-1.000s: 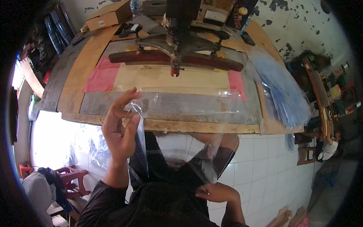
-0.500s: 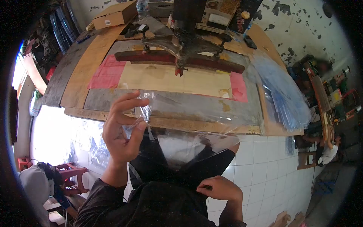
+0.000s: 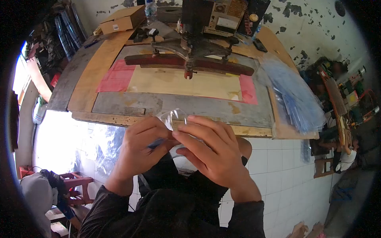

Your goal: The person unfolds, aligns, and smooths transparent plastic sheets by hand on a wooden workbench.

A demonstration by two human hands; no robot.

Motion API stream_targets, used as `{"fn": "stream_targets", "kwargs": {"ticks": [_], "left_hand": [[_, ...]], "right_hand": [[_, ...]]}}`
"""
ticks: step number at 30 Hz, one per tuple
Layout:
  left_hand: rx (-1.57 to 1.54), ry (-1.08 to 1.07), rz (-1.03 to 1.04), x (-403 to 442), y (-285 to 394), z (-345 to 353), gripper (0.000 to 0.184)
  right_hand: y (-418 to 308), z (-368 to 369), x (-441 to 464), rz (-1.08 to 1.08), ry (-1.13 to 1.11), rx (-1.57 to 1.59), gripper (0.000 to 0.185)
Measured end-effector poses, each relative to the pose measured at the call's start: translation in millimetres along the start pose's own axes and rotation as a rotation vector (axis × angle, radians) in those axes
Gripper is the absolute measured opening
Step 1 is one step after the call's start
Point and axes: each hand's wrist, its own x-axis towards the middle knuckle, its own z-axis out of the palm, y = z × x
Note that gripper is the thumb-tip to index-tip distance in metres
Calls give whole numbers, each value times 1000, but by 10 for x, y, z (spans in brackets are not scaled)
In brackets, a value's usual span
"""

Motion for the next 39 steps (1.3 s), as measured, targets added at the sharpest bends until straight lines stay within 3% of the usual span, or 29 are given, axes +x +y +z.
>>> {"fn": "stream_targets", "kwargs": {"ticks": [4, 9, 13, 15, 19, 21, 23, 25, 27, 32, 34, 35, 37, 39], "left_hand": [[22, -79, -36, 5, -60, -14, 19], [-189, -40, -272, 55, -101, 46, 31], [-142, -122, -332, 149, -151, 27, 38], [-41, -157, -356, 152, -188, -14, 32], [162, -244, -310, 35, -437, -248, 23], [334, -184, -306, 42, -534, -315, 18], [380, -166, -293, 127, -633, -346, 16], [422, -125, -111, 203, -840, -336, 14], [413, -131, -107, 252, -1003, -328, 14], [378, -80, -104, 218, -1168, -349, 13], [162, -58, -348, 137, -1268, -432, 14], [165, -64, -349, 93, -1336, -438, 14], [-80, 21, -614, -16, -1493, -409, 25], [-164, 60, -616, -88, -1562, -338, 30]], "right_hand": [[167, -23, 47, 62, -126, 41, 35], [287, -41, 137, 165, -252, 203, 24], [511, 93, 18, 213, -214, 365, 20], [593, 140, -40, 344, -46, 375, 14], [1008, 185, -241, 472, 175, 361, 14], [1186, 212, -331, 649, 276, 474, 19], [1291, 301, -413, 677, 256, 466, 20], [1367, 328, -439, 700, 238, 458, 21], [1434, 324, -468, 607, 127, 349, 20], [1576, 468, -619, 708, 177, 523, 19], [1621, 521, -664, 738, 187, 564, 19], [1649, 552, -685, 725, 192, 573, 19], [1677, 600, -723, 716, 197, 589, 19], [1678, 628, -763, 773, 239, 623, 20]]}}
